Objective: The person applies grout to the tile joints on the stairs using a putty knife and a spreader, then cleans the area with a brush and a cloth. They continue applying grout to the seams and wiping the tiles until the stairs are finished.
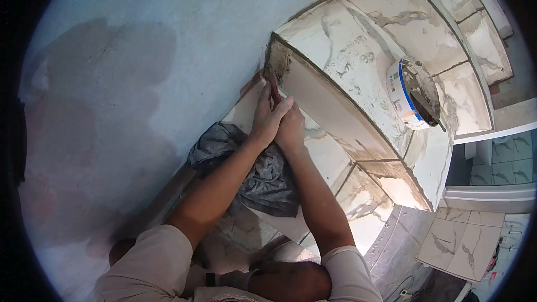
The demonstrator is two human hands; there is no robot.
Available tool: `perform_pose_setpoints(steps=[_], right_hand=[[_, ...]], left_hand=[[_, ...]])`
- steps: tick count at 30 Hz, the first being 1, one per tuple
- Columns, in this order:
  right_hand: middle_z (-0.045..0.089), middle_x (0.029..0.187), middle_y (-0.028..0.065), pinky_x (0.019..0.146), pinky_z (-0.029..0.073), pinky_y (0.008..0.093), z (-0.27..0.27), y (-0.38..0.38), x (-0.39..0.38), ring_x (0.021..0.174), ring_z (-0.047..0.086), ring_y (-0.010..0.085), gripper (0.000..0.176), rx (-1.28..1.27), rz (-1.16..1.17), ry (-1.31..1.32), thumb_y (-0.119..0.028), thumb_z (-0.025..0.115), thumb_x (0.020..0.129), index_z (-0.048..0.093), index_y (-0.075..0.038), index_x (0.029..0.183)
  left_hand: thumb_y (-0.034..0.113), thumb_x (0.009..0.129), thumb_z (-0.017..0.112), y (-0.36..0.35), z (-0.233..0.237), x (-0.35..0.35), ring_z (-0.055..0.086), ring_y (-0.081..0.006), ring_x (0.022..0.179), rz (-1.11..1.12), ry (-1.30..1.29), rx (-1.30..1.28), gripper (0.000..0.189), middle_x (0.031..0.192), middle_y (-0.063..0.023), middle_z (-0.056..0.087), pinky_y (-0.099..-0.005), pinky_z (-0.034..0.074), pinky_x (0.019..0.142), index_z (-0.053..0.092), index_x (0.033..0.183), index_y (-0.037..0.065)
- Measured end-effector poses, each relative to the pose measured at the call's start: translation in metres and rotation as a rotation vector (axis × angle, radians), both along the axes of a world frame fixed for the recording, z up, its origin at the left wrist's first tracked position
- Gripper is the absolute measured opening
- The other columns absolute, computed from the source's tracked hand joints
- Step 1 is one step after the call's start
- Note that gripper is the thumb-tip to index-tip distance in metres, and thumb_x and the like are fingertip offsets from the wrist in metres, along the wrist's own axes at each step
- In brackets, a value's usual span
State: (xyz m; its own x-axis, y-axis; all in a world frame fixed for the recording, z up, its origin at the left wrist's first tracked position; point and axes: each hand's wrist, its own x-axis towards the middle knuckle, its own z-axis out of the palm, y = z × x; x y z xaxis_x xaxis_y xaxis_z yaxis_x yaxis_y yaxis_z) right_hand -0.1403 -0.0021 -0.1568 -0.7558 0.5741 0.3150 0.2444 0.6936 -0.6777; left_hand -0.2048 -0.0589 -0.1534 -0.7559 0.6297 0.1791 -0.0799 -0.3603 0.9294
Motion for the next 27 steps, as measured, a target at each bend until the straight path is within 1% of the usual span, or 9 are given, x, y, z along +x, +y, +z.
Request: perform_pose_setpoints(steps=[2,6,9,12,14,16,18,22,27], right_hand=[[0.064,0.101,0.0237,0.075,0.05,0.0499,-0.012,0.016,-0.01,0.089,0.063,0.0439,0.026,-0.048,0.039,-0.055,-0.02,0.059,0.086,0.064,-0.001,0.104],[0.064,0.101,0.0277,0.077,0.049,0.0501,-0.005,0.023,-0.03,0.091,0.062,0.0438,0.027,-0.132,0.017,0.017,-0.019,0.058,0.087,0.064,0.001,0.105],[0.065,0.101,0.0254,0.078,0.049,0.0476,-0.011,0.021,-0.033,0.091,0.063,0.0418,0.029,-0.139,-0.105,-0.074,-0.019,0.058,0.088,0.065,0.0,0.109],[0.066,0.098,0.0236,0.078,0.049,0.0465,0.001,0.015,-0.007,0.091,0.063,0.0411,0.031,-0.027,-0.114,-0.091,-0.019,0.057,0.088,0.064,0.0,0.112],[0.066,0.097,0.0232,0.078,0.049,0.0464,0.009,0.003,0.011,0.091,0.063,0.0411,0.031,-0.115,-0.122,-0.047,-0.019,0.058,0.088,0.065,0.0,0.112],[0.066,0.097,0.0227,0.078,0.049,0.0464,0.01,0.006,0.018,0.09,0.063,0.0412,0.031,-0.202,-0.135,-0.012,-0.019,0.059,0.087,0.065,0.0,0.111],[0.066,0.096,0.0233,0.078,0.049,0.0474,0.007,0.014,0.015,0.091,0.063,0.0424,0.03,-0.178,-0.029,-0.025,-0.019,0.06,0.086,0.066,0.0,0.109],[0.067,0.097,0.023,0.079,0.049,0.0474,-0.005,0.018,-0.017,0.091,0.063,0.0425,0.028,-0.158,-0.005,-0.115,-0.018,0.06,0.086,0.067,0.0,0.106],[0.066,0.089,0.0262,0.077,0.05,0.0494,-0.005,0.028,-0.029,0.086,0.063,0.0445,0.026,-0.019,-0.022,0.004,-0.018,0.058,0.086,0.065,0.004,0.098]], left_hand=[[0.03,0.088,0.066,0.008,-0.014,-0.007,0.04,-0.0257,0.132,0.146,0.09,-0.167,0.077,0.143,-0.0196,0.04,-0.0349,0.029,0.111,0.029,0.145,-0.004],[0.034,0.087,0.068,0.022,-0.023,-0.021,0.032,-0.0279,0.138,0.115,-0.002,-0.163,0.09,0.148,-0.023,0.032,-0.0349,0.026,0.113,0.017,0.15,-0.005],[0.037,0.087,0.068,0.015,-0.004,-0.021,0.026,-0.0284,0.142,0.051,-0.07,-0.218,0.097,0.152,-0.0237,0.027,-0.0341,0.022,0.115,0.009,0.15,-0.007],[0.038,0.088,0.067,0.007,-0.004,-0.014,0.022,-0.028,0.144,-0.165,-0.182,-0.066,0.096,0.153,-0.0246,0.024,-0.034,0.019,0.116,0.009,0.149,-0.009],[0.047,0.085,0.069,0.011,-0.022,0.004,0.025,-0.038,0.142,-0.07,0.144,-0.166,0.102,0.15,-0.0341,0.024,-0.0381,0.023,0.115,0.015,0.144,-0.017],[0.048,0.085,0.068,0.011,-0.02,0.015,0.024,-0.0381,0.143,-0.021,0.13,-0.167,0.102,0.15,-0.0343,0.024,-0.0385,0.023,0.116,0.015,0.144,-0.017],[0.031,0.092,0.065,0.01,-0.022,0.012,0.03,-0.0255,0.139,0.02,0.049,-0.139,0.091,0.152,-0.0233,0.027,-0.0332,0.024,0.114,0.006,0.151,-0.005],[0.033,0.092,0.065,0.017,-0.024,-0.008,0.03,-0.0247,0.139,0.072,-0.064,-0.15,0.092,0.152,-0.0219,0.028,-0.0333,0.025,0.114,0.006,0.151,-0.005],[0.043,0.094,0.058,0.028,-0.021,-0.017,0.026,-0.0267,0.142,0.072,-0.122,-0.116,0.091,0.156,-0.0218,0.019,-0.0336,0.022,0.116,0.006,0.151,-0.005]])
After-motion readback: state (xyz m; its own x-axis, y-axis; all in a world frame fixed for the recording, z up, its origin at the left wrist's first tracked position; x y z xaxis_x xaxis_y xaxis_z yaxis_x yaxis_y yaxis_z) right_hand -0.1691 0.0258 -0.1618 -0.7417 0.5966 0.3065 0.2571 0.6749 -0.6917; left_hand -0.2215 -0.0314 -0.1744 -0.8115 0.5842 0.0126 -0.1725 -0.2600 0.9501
